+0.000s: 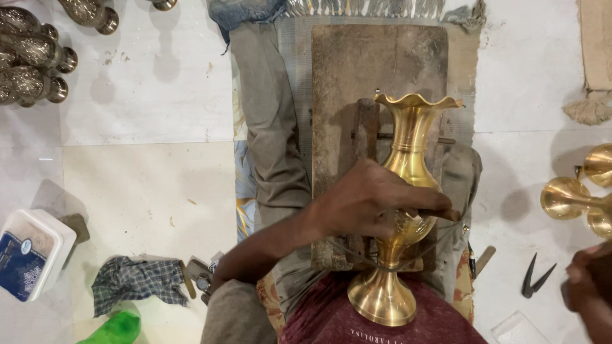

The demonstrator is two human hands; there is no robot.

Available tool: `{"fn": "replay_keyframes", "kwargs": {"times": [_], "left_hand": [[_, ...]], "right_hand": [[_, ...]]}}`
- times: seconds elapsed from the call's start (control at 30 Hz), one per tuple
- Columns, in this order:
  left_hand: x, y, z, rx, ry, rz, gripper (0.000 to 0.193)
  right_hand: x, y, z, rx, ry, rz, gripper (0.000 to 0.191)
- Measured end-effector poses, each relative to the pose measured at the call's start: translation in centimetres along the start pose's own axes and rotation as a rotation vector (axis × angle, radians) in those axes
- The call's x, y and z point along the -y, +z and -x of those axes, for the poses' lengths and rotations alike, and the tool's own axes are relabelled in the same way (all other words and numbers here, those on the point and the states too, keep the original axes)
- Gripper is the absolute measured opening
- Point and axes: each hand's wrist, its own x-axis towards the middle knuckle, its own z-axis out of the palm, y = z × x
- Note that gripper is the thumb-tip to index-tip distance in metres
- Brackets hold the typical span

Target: The person sits on the floor and shapes a brass vase held against a wooden work block, striking a punch tool with a wooden mallet to form the vase body. They reposition the vase and rotate it between strikes while working around its surface.

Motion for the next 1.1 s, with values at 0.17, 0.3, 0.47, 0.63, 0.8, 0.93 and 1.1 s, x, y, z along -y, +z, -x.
{"fn": "replay_keyframes", "kwargs": {"times": [0.17,0.3,0.47,0.63,0.8,0.93,1.1], "left_hand": [[1.6,0.1,-1.6,0.204,0.104,0.039,0.065],[1.8,0.1,-2.5,0.292,0.239,-0.008,0.052],[1.8,-0.2,-1.0,0.162,0.102,0.067,0.067],[0.7,0.8,1.6,-0.15,-0.043,0.103,0.062],[-1.6,2.4,2.7,-0.364,-0.189,0.071,0.042],[-3.4,3.7,2.7,-0.532,-0.277,0.086,0.042],[-5.2,4.6,2.2,-0.686,-0.372,-0.007,0.033]], "right_hand": [[-0.3,2.8,2.6,-0.091,0.106,-0.096,0.046],[2.1,4.0,4.3,-0.122,0.164,-0.149,0.046],[4.9,5.0,4.1,-0.334,0.029,-0.316,0.065],[4.2,2.6,0.9,-0.102,0.218,-0.283,0.061],[4.2,-0.7,-2.6,0.048,-0.001,-0.015,0.064],[6.0,-3.0,-5.8,0.144,-0.134,0.138,0.068],[9.4,-4.1,-8.7,0.227,-0.214,0.248,0.074]]}}
